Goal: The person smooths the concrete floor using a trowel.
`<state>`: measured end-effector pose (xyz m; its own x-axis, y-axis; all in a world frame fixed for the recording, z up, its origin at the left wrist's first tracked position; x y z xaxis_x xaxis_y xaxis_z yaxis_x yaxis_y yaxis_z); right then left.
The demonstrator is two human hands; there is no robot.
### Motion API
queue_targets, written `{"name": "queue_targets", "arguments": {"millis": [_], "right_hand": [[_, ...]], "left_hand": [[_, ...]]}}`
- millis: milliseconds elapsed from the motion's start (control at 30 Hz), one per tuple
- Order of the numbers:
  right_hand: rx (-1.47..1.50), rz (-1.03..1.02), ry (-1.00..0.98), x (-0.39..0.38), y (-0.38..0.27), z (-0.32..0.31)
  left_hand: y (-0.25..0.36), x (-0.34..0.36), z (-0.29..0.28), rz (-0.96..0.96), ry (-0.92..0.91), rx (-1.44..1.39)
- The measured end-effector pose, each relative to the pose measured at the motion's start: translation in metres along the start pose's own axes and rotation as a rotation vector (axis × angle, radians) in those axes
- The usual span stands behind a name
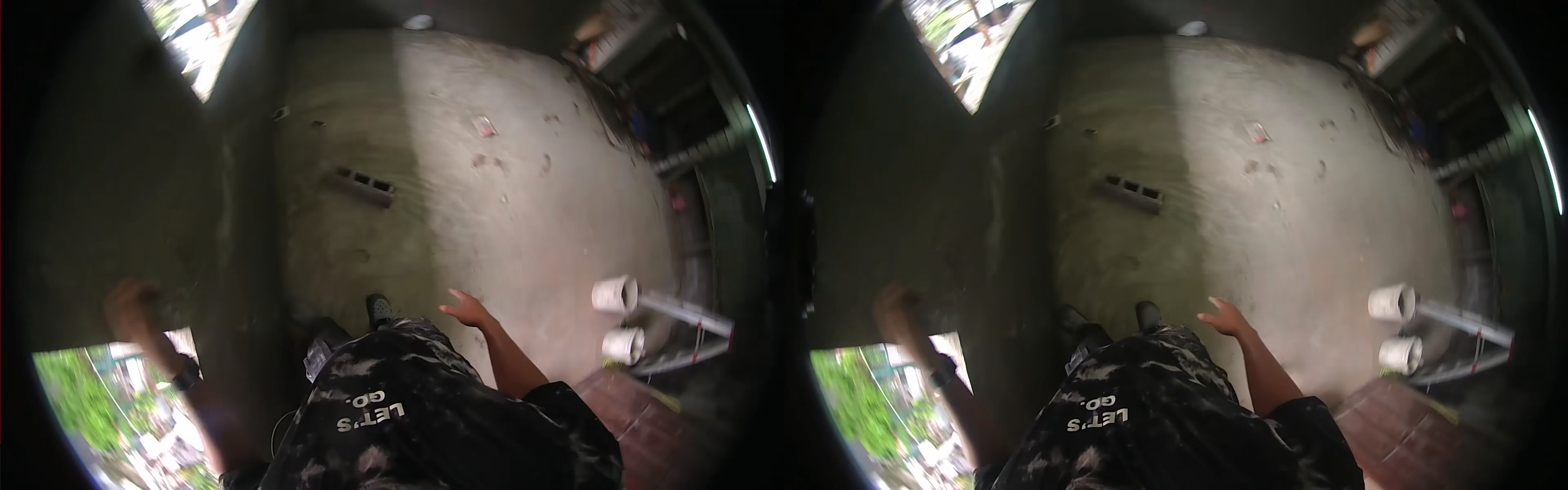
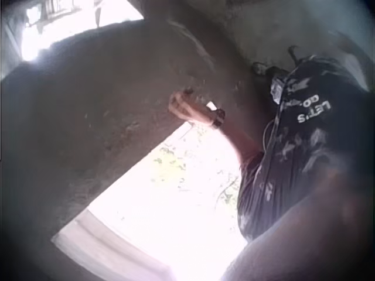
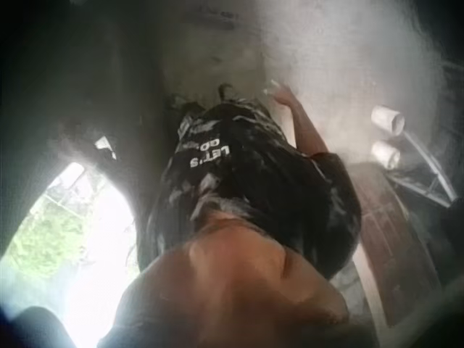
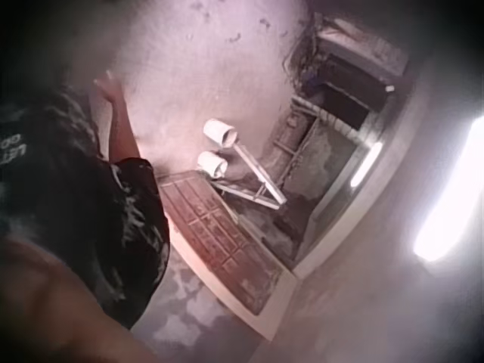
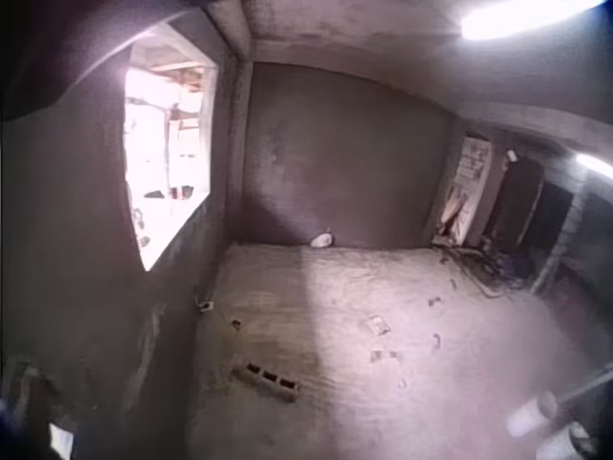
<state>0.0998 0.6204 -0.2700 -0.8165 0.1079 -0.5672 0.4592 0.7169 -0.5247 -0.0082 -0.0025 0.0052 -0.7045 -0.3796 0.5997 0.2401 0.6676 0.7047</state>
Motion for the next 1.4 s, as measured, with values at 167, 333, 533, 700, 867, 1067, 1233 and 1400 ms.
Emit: {"name": "queue_targets", "arguments": {"millis": [167,333,533,700,867,1067,1233,1400], "right_hand": [[0.315,-0.014,-0.066,-0.045,-0.085,0.052],[0.066,-0.014,-0.115,-0.074,-0.113,0.101],[-0.008,0.059,0.041,-0.057,-0.148,0.144],[-0.281,-0.134,0.178,-0.058,-0.202,0.154],[-0.217,0.112,0.104,-0.065,-0.263,0.119],[-0.117,0.079,-0.173,-0.051,-0.286,0.075],[-0.128,-0.002,-0.28,0.002,-0.234,0.054],[-0.18,-0.071,-0.327,0.048,-0.163,0.011]], "left_hand": [[-0.034,-0.093,0.106,-0.121,-1.149,0.232],[-0.07,-0.189,0.124,0.15,-1.778,0.249],[-0.143,-0.156,0.164,0.317,-2.036,0.236],[-0.177,-0.167,0.164,0.188,-1.996,0.074],[-0.185,-0.168,0.158,0.122,-1.915,0.073],[-0.167,-0.143,0.185,0.202,-1.845,0.028],[-0.154,-0.15,0.231,0.04,-1.916,0.195],[-0.128,-0.182,0.288,-0.006,-1.863,0.151]]}}
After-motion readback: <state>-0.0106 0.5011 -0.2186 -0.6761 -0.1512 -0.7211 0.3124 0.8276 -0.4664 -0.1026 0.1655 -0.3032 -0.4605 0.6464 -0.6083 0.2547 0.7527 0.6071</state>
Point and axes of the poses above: each hand's wrist, its own x-axis towards the middle knuckle, its own z-axis out of the palm, y = z × x, the point moved 1 cm from there along x, towards the middle knuckle, and after that the axes turned 11 degrees about y, right-handed, at the moved point
